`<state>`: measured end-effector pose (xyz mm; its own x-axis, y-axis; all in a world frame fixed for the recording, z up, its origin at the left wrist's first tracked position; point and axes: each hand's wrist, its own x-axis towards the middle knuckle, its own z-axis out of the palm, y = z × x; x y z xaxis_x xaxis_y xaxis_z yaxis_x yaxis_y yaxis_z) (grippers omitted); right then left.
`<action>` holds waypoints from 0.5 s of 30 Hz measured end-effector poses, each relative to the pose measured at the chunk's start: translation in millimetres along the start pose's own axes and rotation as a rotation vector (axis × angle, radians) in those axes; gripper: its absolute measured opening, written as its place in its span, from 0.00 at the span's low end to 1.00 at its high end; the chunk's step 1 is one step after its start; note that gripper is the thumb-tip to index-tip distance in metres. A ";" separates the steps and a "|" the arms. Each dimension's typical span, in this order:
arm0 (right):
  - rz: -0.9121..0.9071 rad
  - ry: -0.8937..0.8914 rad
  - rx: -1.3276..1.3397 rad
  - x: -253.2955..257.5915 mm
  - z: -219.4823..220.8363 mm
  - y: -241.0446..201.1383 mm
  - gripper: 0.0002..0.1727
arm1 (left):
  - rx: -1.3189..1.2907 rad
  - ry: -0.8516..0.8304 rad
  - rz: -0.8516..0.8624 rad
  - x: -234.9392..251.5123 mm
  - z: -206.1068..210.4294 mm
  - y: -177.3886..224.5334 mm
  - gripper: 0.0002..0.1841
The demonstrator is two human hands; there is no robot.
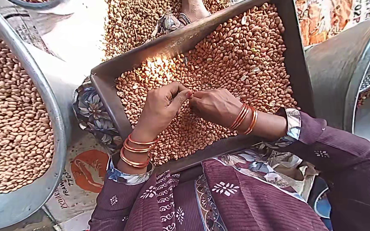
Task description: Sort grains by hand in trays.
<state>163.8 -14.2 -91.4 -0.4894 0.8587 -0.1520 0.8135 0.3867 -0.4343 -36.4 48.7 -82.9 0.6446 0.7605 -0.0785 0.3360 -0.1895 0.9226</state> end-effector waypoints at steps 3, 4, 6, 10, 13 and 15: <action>0.076 -0.102 0.170 1.7 -11.4 5.6 0.10 | 0.042 -0.024 0.028 -0.6 -0.3 -0.4 0.10; 0.123 -0.114 0.264 0.7 -19.5 10.0 0.09 | 0.062 -0.042 0.048 -0.6 0.0 -0.1 0.10; 0.218 -0.095 0.431 -5.8 -36.7 19.2 0.06 | 0.116 -0.085 0.092 -2.1 3.0 0.6 0.10; 0.208 -0.157 0.588 -27.4 -50.2 27.4 0.09 | 0.269 -0.273 0.235 -9.3 16.6 4.5 0.11; 0.092 -0.212 0.444 -43.3 -36.5 20.7 0.10 | 0.480 -0.403 0.296 -18.6 37.8 6.3 0.08; 0.095 -0.226 0.358 -48.7 -30.7 18.1 0.09 | 0.625 -0.395 0.255 -23.1 48.3 7.9 0.07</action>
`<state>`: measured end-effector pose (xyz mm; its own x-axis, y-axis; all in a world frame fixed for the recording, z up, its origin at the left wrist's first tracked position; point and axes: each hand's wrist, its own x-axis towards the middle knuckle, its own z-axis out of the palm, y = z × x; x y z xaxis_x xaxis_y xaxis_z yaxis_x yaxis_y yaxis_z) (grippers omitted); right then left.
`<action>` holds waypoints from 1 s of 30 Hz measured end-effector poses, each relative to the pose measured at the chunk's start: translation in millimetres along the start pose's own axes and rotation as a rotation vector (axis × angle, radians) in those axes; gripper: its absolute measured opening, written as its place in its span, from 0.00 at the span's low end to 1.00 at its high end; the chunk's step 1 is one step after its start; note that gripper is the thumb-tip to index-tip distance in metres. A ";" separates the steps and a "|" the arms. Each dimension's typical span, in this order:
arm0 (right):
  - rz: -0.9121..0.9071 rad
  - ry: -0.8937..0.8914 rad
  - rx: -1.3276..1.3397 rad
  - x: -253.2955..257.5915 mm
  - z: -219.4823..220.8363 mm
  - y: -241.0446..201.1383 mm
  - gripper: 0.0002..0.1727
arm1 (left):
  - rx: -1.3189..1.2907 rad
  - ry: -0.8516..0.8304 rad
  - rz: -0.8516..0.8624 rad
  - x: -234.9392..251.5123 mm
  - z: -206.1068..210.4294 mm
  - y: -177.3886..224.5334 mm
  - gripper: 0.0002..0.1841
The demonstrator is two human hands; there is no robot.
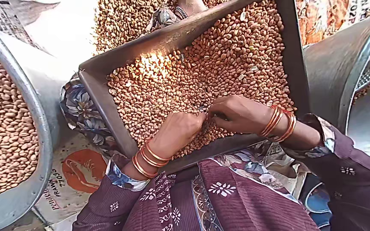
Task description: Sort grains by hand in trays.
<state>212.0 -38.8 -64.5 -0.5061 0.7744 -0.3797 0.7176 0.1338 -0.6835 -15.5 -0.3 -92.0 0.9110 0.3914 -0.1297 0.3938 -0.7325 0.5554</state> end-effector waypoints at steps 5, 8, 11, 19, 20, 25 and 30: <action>0.009 0.080 -0.053 -1.1 1.1 7.1 0.11 | 0.117 -0.001 -0.050 1.3 1.2 5.4 0.08; 0.039 0.097 -0.104 -1.9 -3.2 6.3 0.11 | 0.170 0.012 -0.044 -0.1 2.3 11.3 0.06; 0.046 0.089 -0.181 -4.4 -6.8 5.6 0.08 | 0.222 -0.004 -0.060 -0.7 1.2 20.2 0.04; -0.113 0.155 -0.193 -1.6 34.1 -9.5 0.09 | 0.040 0.007 -0.183 -2.3 -8.6 8.2 0.09; -0.112 0.187 -0.240 -1.6 38.0 -10.7 0.09 | -0.048 0.041 -0.206 -3.3 -15.4 2.2 0.09; -0.187 0.195 -0.370 -0.6 39.6 -18.3 0.07 | -1.140 0.300 -0.163 -16.5 -46.9 -23.5 0.03; -0.114 0.068 -0.295 7.2 30.4 -19.8 0.08 | -1.445 0.309 -0.165 -41.5 -47.9 -35.8 0.16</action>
<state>179.7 -54.6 -72.7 -0.5656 0.7821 -0.2617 0.7706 0.3881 -0.5055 -73.2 36.3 -67.1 0.7350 0.6486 -0.1979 -0.1408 0.4314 0.8911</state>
